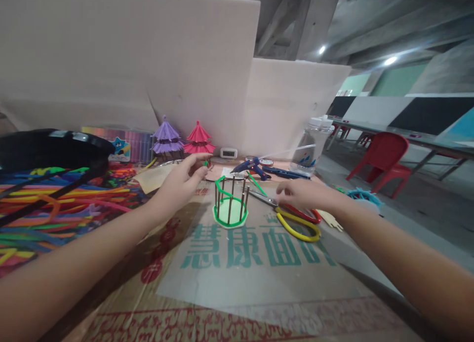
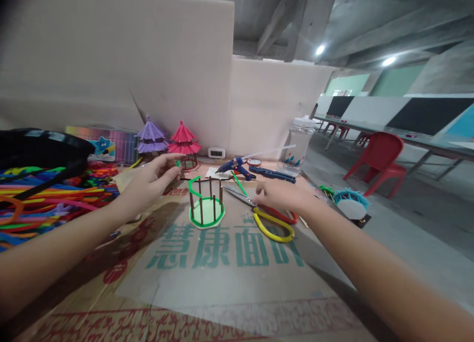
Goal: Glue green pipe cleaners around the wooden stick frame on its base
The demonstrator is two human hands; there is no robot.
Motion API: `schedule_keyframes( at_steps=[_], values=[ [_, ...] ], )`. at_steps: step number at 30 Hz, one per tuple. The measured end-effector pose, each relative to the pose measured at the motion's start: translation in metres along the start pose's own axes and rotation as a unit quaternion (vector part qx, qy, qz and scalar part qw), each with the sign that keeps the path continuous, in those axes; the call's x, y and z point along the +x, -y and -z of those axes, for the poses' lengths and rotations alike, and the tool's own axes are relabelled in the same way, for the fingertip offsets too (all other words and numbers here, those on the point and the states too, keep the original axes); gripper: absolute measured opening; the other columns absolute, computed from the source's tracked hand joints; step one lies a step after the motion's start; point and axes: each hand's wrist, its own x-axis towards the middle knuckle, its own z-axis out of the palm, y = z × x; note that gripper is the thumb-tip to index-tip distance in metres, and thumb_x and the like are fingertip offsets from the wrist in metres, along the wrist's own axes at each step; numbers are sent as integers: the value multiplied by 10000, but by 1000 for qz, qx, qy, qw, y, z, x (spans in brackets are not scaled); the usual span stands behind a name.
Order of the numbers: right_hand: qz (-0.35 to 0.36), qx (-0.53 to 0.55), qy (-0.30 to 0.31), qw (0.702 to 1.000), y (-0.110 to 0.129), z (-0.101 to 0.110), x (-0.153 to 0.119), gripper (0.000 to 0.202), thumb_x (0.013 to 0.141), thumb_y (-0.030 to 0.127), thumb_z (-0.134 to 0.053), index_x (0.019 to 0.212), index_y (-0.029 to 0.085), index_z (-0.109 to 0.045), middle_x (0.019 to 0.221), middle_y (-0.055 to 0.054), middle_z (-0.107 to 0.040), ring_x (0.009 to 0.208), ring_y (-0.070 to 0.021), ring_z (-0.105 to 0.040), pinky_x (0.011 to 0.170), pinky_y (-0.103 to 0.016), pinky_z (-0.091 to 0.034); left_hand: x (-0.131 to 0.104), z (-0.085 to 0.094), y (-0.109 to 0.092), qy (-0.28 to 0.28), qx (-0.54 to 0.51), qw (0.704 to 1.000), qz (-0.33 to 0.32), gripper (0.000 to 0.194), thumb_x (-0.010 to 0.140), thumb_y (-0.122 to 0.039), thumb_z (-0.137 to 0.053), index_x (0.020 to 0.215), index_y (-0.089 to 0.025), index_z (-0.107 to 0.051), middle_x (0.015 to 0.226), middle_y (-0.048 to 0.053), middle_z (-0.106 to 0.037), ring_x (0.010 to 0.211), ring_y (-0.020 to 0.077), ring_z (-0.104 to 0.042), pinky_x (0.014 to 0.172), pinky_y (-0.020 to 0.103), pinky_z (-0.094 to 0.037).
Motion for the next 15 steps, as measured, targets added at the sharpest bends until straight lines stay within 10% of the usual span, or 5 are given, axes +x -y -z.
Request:
schedule_keyframes(
  at_steps=[6, 15],
  values=[
    [-71, 97, -92, 988, -5, -5, 61, 460, 874, 421, -609, 1253, 163, -645, 1121, -130, -727, 920, -247, -662, 730, -281, -448, -19, -27, 46, 18, -57, 994, 96, 235, 946, -344, -449, 1086, -169, -522, 808, -7, -552, 711, 149, -539, 663, 251, -444],
    [-58, 208, -91, 972, 1, -45, 114, 304, 815, 368, -724, 1027, 151, -713, 943, -81, -758, 814, -208, -685, 725, -264, -493, -39, -29, 40, 101, 14, 994, 47, 281, 890, -331, -472, 1064, -192, -643, 1100, 64, -649, 1033, 236, -598, 961, 380, -456]
  ],
)
